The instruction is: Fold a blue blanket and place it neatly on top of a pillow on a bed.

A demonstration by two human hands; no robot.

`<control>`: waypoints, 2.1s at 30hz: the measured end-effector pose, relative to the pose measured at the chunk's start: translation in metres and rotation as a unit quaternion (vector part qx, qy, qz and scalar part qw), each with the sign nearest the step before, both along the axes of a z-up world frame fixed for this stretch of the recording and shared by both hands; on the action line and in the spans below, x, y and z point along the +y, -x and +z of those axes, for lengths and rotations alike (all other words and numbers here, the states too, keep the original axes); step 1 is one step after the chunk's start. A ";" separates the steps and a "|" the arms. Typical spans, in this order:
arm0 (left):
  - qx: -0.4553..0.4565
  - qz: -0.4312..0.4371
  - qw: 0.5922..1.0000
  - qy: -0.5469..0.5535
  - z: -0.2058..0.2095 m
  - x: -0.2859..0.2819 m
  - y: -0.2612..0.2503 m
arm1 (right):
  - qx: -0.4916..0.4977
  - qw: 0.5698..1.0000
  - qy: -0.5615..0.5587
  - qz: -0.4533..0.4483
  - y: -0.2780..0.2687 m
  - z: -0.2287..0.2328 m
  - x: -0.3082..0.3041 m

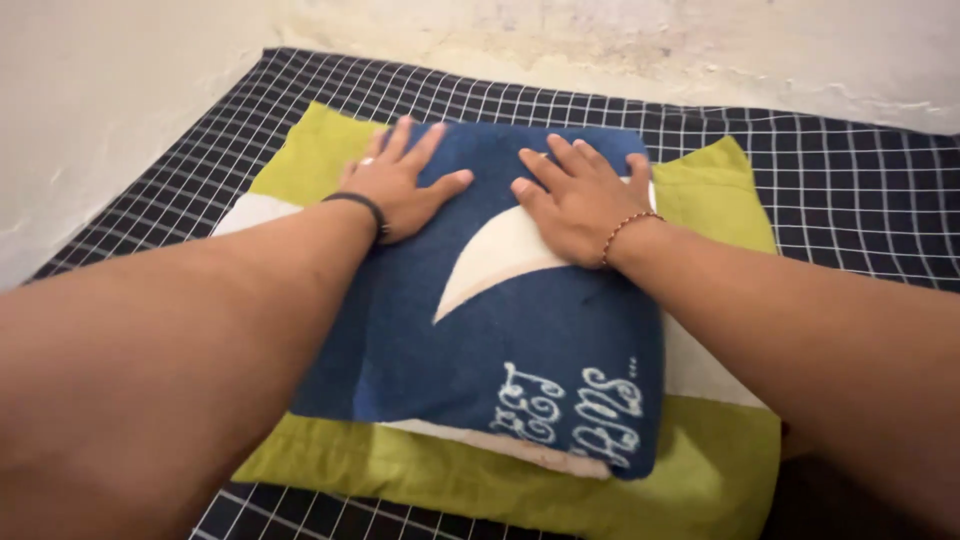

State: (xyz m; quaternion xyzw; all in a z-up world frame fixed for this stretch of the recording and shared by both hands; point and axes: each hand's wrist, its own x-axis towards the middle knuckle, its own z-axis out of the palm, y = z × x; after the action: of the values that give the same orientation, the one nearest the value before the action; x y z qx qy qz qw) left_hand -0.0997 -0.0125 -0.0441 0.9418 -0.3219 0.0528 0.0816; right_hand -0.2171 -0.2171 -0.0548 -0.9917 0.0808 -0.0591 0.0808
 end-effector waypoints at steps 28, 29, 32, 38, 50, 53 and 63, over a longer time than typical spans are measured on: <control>0.172 0.332 0.927 -0.005 0.003 0.058 0.028 | 0.057 0.997 -0.045 -0.036 0.069 0.017 0.009; 0.131 0.366 0.919 0.061 -0.002 0.064 0.021 | 0.075 0.994 -0.044 -0.059 0.067 0.018 0.006; 0.069 0.390 0.900 0.183 -0.006 0.072 0.031 | 0.079 0.991 -0.051 -0.095 0.051 0.018 0.005; 0.119 0.385 0.869 0.288 0.002 0.066 0.055 | 0.007 0.997 -0.066 -0.039 0.019 0.008 0.010; -0.092 0.258 0.904 0.327 -0.009 0.024 0.054 | 0.051 0.997 -0.035 -0.054 0.000 0.014 0.007; -0.089 0.061 0.976 0.190 -0.014 -0.008 0.048 | -0.019 0.999 -0.028 -0.012 -0.019 -0.001 0.001; 0.166 0.296 0.937 -0.086 0.010 0.043 0.038 | 0.054 0.981 -0.088 -0.166 0.014 0.014 -0.028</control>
State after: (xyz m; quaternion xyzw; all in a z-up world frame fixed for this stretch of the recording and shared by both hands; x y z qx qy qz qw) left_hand -0.1374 0.0304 -0.0344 0.9932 -0.0137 -0.1110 0.0331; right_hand -0.2306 -0.2452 -0.0407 -0.9553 0.2532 -0.0108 0.1523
